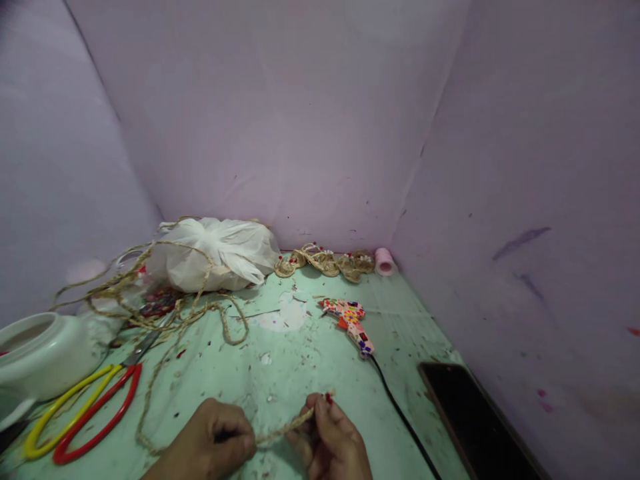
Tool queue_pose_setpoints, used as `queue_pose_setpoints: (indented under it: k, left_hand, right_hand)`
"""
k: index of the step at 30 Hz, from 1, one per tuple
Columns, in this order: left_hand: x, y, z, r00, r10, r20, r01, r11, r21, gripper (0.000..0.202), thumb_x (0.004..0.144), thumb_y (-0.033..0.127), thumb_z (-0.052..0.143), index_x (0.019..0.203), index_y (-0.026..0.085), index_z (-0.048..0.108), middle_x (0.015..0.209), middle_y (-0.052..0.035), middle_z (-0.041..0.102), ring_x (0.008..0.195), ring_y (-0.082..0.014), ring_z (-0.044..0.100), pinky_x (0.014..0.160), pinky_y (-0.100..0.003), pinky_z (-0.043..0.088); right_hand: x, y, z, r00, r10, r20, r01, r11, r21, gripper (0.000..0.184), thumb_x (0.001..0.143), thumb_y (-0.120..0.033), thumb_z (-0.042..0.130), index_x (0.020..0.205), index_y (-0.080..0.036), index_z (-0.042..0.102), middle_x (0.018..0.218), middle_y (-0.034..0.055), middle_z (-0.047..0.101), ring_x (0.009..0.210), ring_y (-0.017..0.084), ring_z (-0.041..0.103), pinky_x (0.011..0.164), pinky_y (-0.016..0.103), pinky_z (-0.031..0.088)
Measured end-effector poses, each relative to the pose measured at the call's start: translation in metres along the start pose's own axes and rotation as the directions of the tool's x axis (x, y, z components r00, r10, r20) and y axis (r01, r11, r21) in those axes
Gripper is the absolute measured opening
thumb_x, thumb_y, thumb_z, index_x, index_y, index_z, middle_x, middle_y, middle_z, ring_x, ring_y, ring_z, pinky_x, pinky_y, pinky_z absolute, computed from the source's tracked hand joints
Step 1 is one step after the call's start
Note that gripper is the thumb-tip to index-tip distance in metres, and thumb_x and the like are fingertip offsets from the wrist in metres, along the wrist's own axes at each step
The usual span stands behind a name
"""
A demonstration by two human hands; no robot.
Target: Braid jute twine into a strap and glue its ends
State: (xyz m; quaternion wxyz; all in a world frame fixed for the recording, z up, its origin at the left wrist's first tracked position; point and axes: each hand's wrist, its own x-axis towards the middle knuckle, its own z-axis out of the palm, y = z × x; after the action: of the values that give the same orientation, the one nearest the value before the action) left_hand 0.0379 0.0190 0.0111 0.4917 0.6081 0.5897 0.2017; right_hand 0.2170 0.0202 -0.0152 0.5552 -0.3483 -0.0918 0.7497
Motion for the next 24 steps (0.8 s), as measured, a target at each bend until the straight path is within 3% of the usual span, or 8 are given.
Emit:
queue_pose_setpoints:
  k: [8,12,15,19,24]
  left_hand:
    - [-0.007,0.010,-0.001,0.998,-0.028,-0.059,0.021,0.994,-0.107,0.031,0.062,0.042,0.051,0.053,0.012,0.054,0.050,0.0017,0.039,0.053,-0.0106,0.033,0.050,-0.024,0.025]
    - [-0.009,0.010,-0.005,0.999,-0.043,-0.015,0.041,0.990,-0.134,0.029,0.064,0.039,0.054,0.054,0.012,0.058,0.047,0.0033,0.037,0.049,-0.0086,0.030,0.047,-0.023,0.024]
    - [-0.011,0.008,-0.007,0.998,0.056,-0.025,-0.060,0.987,-0.148,0.027,0.067,0.035,0.055,0.052,0.012,0.059,0.048,0.0023,0.041,0.049,-0.0087,0.034,0.047,-0.022,0.025]
    - [-0.014,-0.001,-0.007,0.965,0.253,-0.071,-0.261,0.957,-0.130,0.029,0.071,0.029,0.053,0.049,0.013,0.061,0.047,0.0015,0.042,0.046,-0.0077,0.037,0.045,-0.021,0.025]
    - [-0.014,-0.009,-0.007,0.953,0.291,-0.083,-0.298,0.950,-0.089,0.027,0.075,0.024,0.054,0.053,0.012,0.064,0.047,0.0020,0.043,0.045,-0.0067,0.038,0.045,-0.020,0.025]
  right_hand:
    - [-0.013,-0.007,0.017,0.984,-0.141,-0.111,0.126,0.983,-0.130,0.033,0.048,-0.029,0.086,0.069,-0.010,0.067,0.064,0.0007,0.066,0.061,0.012,0.062,0.059,0.022,0.057]
    - [-0.017,-0.009,0.021,0.977,-0.105,-0.183,0.070,0.980,-0.187,0.038,0.044,-0.031,0.087,0.068,-0.010,0.067,0.062,0.0015,0.066,0.057,0.012,0.063,0.055,0.020,0.056]
    - [-0.017,-0.010,0.021,0.980,-0.056,-0.192,0.022,0.984,-0.176,0.038,0.042,-0.030,0.088,0.067,-0.010,0.067,0.060,0.0023,0.066,0.054,0.012,0.062,0.054,0.020,0.056]
    - [-0.018,-0.012,0.022,0.983,0.008,-0.185,-0.037,0.988,-0.150,0.034,0.045,-0.029,0.087,0.065,-0.010,0.067,0.060,0.0033,0.067,0.055,0.011,0.062,0.055,0.020,0.055]
    - [-0.017,-0.017,0.024,0.979,0.061,-0.192,-0.086,0.988,-0.126,0.029,0.047,-0.027,0.086,0.063,-0.012,0.068,0.058,0.0008,0.066,0.054,0.010,0.061,0.055,0.020,0.055]
